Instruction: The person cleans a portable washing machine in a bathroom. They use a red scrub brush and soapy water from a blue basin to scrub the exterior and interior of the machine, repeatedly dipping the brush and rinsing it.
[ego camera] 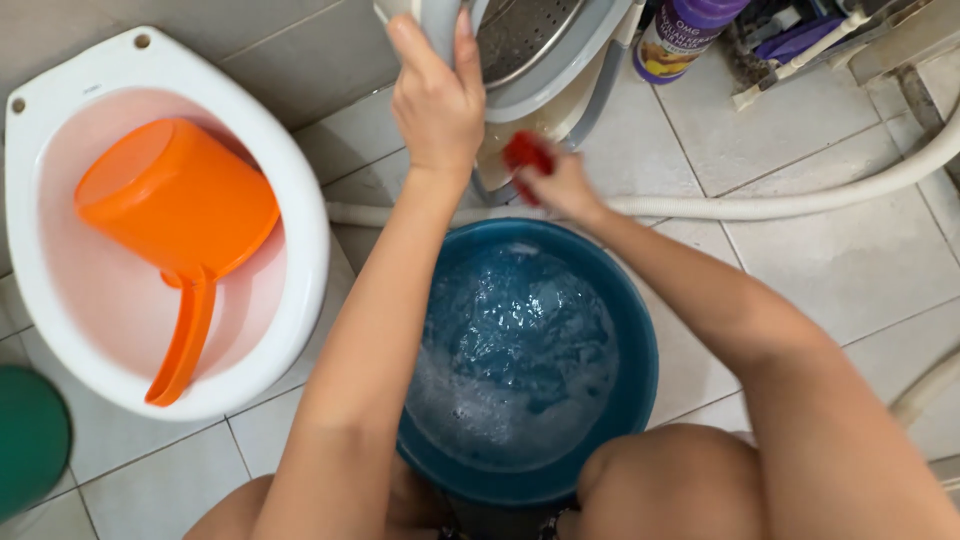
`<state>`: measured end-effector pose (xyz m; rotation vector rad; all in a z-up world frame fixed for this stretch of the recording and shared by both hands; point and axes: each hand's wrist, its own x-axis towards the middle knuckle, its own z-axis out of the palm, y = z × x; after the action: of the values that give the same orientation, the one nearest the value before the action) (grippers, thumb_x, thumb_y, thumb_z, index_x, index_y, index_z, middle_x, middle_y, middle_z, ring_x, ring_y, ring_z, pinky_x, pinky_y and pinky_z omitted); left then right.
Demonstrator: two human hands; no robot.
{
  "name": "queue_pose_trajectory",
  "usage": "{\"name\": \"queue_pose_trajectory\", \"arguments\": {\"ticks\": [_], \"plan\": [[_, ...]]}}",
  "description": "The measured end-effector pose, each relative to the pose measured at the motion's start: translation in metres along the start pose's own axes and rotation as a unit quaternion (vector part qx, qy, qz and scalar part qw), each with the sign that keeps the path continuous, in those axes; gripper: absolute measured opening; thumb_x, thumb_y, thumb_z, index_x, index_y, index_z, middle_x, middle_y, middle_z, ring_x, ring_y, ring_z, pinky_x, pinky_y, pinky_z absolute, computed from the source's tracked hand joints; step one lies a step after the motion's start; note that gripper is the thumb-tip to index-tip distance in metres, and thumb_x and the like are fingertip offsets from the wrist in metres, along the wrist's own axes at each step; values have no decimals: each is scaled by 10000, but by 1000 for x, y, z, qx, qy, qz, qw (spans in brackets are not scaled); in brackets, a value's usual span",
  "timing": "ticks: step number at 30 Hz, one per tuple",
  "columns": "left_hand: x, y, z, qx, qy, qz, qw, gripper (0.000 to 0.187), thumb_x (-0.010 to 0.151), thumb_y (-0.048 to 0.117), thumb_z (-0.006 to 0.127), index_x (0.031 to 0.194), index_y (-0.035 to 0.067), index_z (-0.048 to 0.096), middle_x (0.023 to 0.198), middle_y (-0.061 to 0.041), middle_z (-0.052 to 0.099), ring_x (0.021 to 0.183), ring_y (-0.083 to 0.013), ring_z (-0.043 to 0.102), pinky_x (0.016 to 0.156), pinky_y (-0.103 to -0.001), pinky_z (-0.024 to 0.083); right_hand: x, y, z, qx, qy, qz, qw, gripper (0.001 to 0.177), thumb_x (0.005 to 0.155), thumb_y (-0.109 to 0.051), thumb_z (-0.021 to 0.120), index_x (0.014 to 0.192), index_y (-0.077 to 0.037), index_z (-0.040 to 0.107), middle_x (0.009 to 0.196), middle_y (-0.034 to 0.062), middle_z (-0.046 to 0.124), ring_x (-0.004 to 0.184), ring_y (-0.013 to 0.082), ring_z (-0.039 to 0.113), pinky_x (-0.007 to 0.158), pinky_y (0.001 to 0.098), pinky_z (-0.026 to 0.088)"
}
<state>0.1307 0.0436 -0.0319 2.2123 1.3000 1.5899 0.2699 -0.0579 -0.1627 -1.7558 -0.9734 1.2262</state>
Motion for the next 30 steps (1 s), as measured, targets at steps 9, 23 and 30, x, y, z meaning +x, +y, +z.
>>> {"name": "queue_pose_trajectory", "arguments": {"ticks": [9, 23, 30], "plan": [[4, 4, -14, -5, -61, -1, 998, 367, 1128, 289, 552, 1185, -35, 391, 715, -250, 623, 658, -472, 653, 561, -525, 492, 66, 69, -22, -567, 68, -55, 819, 645, 952, -414, 648, 1545, -217, 487, 1577, 250, 310, 1300, 517, 488, 964, 616, 505], [0, 9, -7, -19, -45, 9, 999, 376, 1113, 275, 581, 1204, -39, 395, 753, -251, 634, 696, -488, 645, 602, -539, 499, 66, 84, -26, -445, -120, -64, 885, 747, 862, -508, 718, 1540, -311, 475, 1513, 366, 221, 1321, 599, 372, 1125, 559, 392], [4, 9, -6, -15, -51, 6, 999, 373, 1115, 287, 572, 1189, -35, 399, 723, -243, 624, 672, -473, 650, 583, -523, 506, 66, 79, 5, -428, -131, -207, 870, 712, 907, -567, 764, 1498, -222, 566, 1413, 300, 419, 1364, 605, 368, 1184, 558, 379]]}}
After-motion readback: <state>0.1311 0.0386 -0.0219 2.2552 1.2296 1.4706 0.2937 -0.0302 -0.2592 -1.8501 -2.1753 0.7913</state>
